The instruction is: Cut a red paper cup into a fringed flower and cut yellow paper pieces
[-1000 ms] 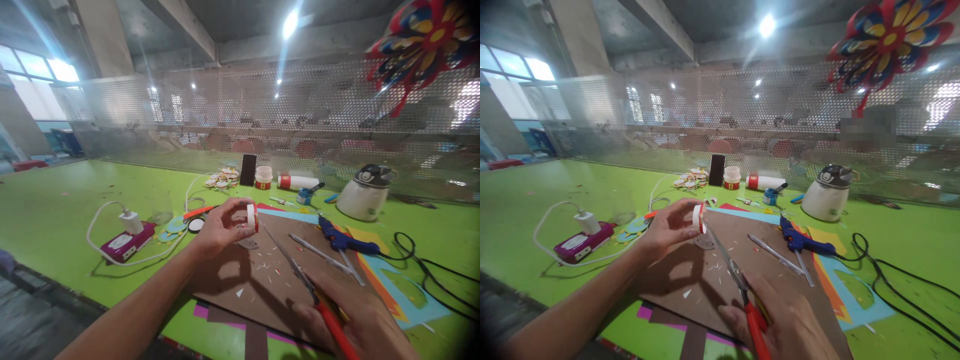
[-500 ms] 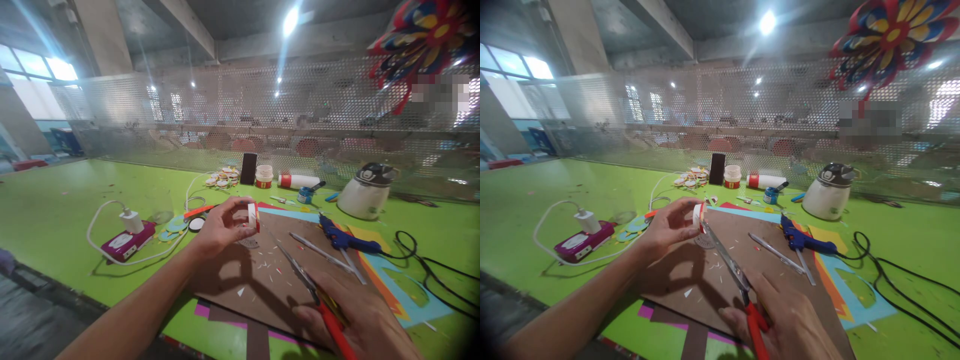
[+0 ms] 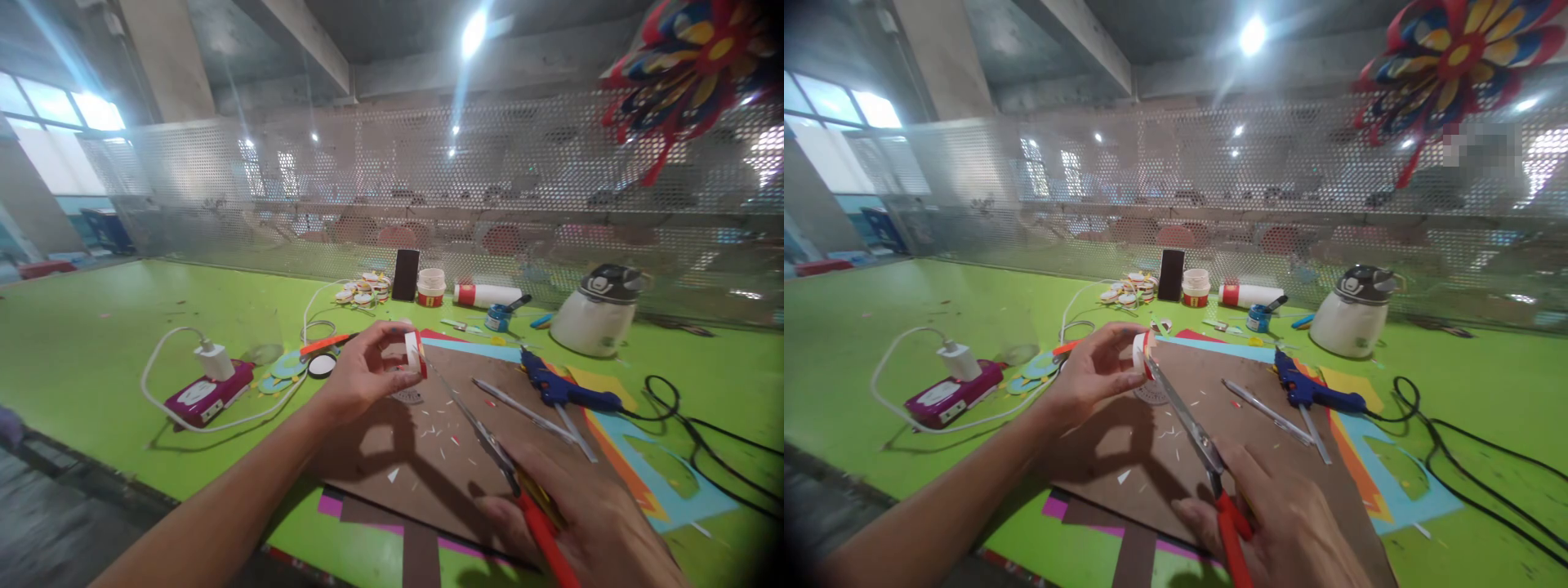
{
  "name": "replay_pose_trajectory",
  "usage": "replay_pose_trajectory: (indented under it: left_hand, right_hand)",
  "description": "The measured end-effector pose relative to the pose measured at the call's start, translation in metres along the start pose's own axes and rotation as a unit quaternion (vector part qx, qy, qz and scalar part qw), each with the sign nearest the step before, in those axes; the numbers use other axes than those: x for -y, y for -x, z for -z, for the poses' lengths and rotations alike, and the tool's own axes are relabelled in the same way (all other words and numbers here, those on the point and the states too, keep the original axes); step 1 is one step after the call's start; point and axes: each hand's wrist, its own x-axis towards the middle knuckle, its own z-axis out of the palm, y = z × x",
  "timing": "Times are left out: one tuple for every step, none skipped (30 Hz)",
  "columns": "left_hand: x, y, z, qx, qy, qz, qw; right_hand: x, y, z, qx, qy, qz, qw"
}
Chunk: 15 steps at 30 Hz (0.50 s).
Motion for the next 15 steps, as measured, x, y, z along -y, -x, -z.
replay_pose_trajectory:
  left_hand:
    - [0.0002,0.0,-0.0001,-0.001,-0.002,-0.005,1.0]
    - [0.0006,0.0,-0.0002,-0.001,-0.005,-0.01,1.0]
    - [0.0009,0.0001,-0.0004,-0.001,-0.008,-0.014,1.0]
    - [0.0013,0.0002,-0.0007,-0.003,-0.012,-0.018,1.0]
    - [0.0017,0.0003,-0.001,-0.005,-0.016,-0.022,1.0]
    - [0.0021,0.0005,-0.0014,-0.009,-0.02,-0.025,0.999]
    - [0.0025,0.0006,-0.0019,-0.012,-0.023,-0.028,0.999]
    - [0.0028,0.0007,-0.0023,-0.015,-0.025,-0.031,0.999]
    - [0.0032,0.0008,-0.0026,-0.016,-0.025,-0.033,0.999]
    - [0.0034,0.0009,-0.0028,-0.015,-0.025,-0.034,0.999]
    - [0.0036,0.0009,-0.0029,-0.013,-0.024,-0.036,0.999]
    - [0.0037,0.0009,-0.0028,-0.012,-0.025,-0.036,0.999]
    - [0.0036,0.001,-0.0026,-0.012,-0.027,-0.036,0.999]
    - [0.0034,0.001,-0.0024,-0.013,-0.031,-0.036,0.999]
    - [0.003,0.0012,-0.0022,-0.013,-0.034,-0.036,0.999]
  right_hand:
    - [-0.0001,0.0009,-0.0011,-0.001,0.002,-0.003,1.0]
    - [-0.0003,0.0016,-0.0022,0.001,0.003,-0.004,1.0]
    - [-0.0004,0.0021,-0.0031,0.001,0.003,-0.005,1.0]
    - [-0.0003,0.0022,-0.0038,-0.001,0.001,-0.004,1.0]
    - [-0.0002,0.002,-0.0041,-0.003,-0.002,-0.002,1.0]
    - [0.0001,0.0015,-0.004,-0.007,-0.004,0.001,1.0]
    - [0.0005,0.0009,-0.0036,-0.014,-0.007,0.005,1.0]
    - [0.0008,0.0002,-0.003,-0.022,-0.009,0.011,1.0]
    - [0.0011,-0.0003,-0.0023,-0.029,-0.008,0.017,0.999]
    - [0.0013,-0.0007,-0.0018,-0.033,-0.007,0.026,0.999]
    - [0.0013,-0.001,-0.0014,-0.035,-0.004,0.033,0.999]
    - [0.0011,-0.0011,-0.0013,-0.038,0.0,0.036,0.999]
    - [0.0007,-0.001,-0.0016,-0.039,0.006,0.033,0.999]
    - [0.0003,-0.0008,-0.0021,-0.041,0.013,0.03,0.999]
    - [-0.0001,-0.0004,-0.0028,-0.045,0.02,0.028,0.998]
